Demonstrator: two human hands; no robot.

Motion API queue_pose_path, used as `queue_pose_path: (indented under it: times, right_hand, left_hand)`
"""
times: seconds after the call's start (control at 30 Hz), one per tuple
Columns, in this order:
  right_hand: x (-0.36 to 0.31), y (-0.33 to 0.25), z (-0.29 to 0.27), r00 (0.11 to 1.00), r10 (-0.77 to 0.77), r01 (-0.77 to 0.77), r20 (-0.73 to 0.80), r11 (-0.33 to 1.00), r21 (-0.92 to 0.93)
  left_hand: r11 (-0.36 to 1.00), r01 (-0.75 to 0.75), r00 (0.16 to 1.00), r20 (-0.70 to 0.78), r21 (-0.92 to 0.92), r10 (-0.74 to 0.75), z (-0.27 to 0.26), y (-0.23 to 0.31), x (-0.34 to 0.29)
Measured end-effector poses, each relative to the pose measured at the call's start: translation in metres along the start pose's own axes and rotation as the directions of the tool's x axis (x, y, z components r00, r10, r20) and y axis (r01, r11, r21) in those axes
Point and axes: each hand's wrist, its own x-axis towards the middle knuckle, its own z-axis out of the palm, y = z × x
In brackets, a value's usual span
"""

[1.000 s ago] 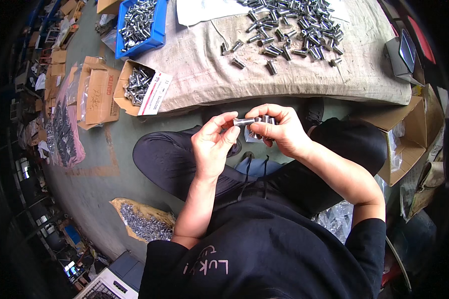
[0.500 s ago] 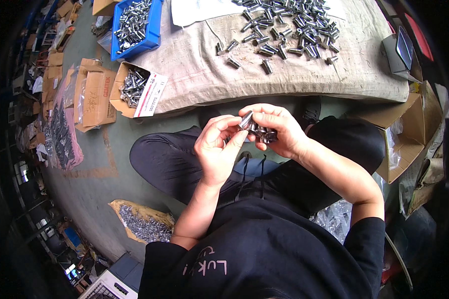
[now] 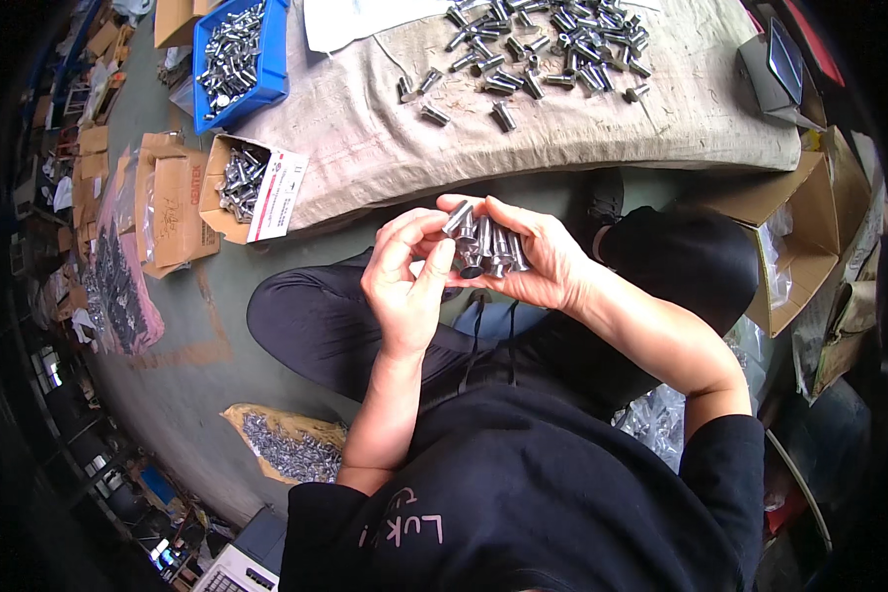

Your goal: The recorder sorts and inspects various metal bolts and screws into containers on a workshop floor.

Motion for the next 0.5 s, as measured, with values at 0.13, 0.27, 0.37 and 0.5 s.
queue_pose_path:
  times: [0.13, 0.27, 0.37, 0.5]
  right_hand:
    - [-0.0001, 0.0029, 0.0019, 0.998, -0.032, 0.034, -0.050, 0.998, 0.046]
    - [-0.0005, 0.0034, 0.0035, 0.998, -0.059, 0.060, -0.009, 0.994, 0.093]
    - [-0.0005, 0.0039, 0.0041, 0.997, -0.073, 0.070, 0.017, 0.991, 0.111]
    - [-0.0003, 0.0049, 0.0054, 0.985, -0.097, 0.073, 0.140, 0.982, 0.173]
  left_hand:
    - [0.990, -0.093, 0.995, 0.033, 0.104, 0.090, -0.0002, -0.0030, 0.0007]
    - [0.993, -0.080, 0.997, 0.024, 0.085, 0.078, 0.0029, -0.0011, 0.0015]
    - [0.987, -0.109, 0.993, 0.055, 0.119, 0.103, 0.0005, -0.0018, 0.0027]
    - [0.889, -0.304, 0.950, 0.186, 0.342, 0.253, 0.0023, 0.0061, 0.0031]
